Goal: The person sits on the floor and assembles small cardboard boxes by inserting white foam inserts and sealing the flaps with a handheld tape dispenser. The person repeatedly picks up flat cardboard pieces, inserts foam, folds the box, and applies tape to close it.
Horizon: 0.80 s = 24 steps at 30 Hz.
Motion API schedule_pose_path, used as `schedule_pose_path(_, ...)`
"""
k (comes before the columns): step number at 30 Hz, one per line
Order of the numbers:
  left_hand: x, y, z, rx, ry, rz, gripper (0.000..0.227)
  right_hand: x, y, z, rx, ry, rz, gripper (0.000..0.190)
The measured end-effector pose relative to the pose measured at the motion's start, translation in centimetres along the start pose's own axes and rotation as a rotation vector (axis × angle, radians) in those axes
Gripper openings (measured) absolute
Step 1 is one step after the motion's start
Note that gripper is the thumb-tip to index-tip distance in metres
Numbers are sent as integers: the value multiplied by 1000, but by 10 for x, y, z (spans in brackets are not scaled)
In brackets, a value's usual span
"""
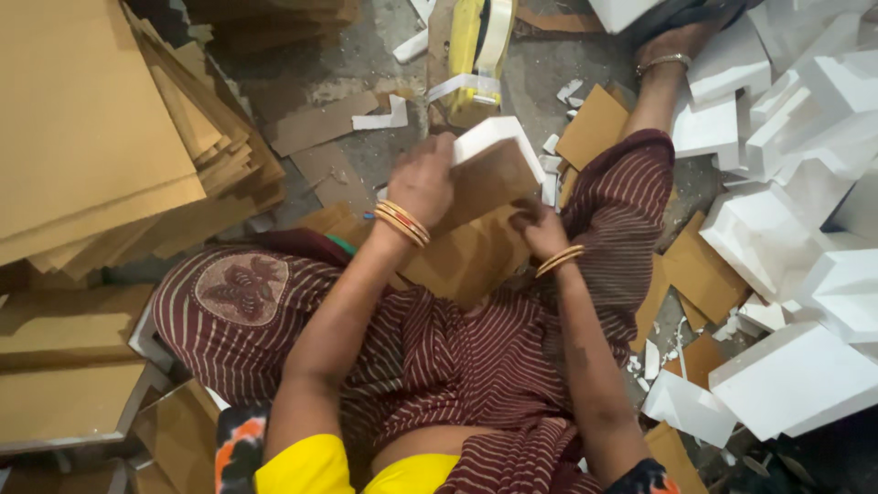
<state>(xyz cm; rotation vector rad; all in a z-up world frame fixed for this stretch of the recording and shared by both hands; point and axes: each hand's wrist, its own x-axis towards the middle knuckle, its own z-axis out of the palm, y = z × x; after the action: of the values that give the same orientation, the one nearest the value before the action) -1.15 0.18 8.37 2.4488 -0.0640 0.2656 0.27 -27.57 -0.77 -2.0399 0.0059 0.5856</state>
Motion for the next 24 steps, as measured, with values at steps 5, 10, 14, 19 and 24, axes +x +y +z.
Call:
schedule_pose_path(5, 5, 27, -4, 157, 56, 113, 35, 39, -19, -34, -75, 234, -303, 39)
schedule_pose_path(10, 0, 17, 3, 338, 26, 172, 43, 63, -12, -43, 135, 108, -213, 41)
schedule_pose_path(14, 2, -9, 42, 398, 207, 254, 40, 70, -4, -31, 155, 103, -94, 34)
schedule_pose_path(19, 1, -41, 67, 351, -71, 282, 33, 100, -39, -21, 305, 120, -194, 31)
schedule_pose_path(24, -7, -44, 72, 373, -54, 269, 33, 145, -98, -7, 164, 63, -56, 36)
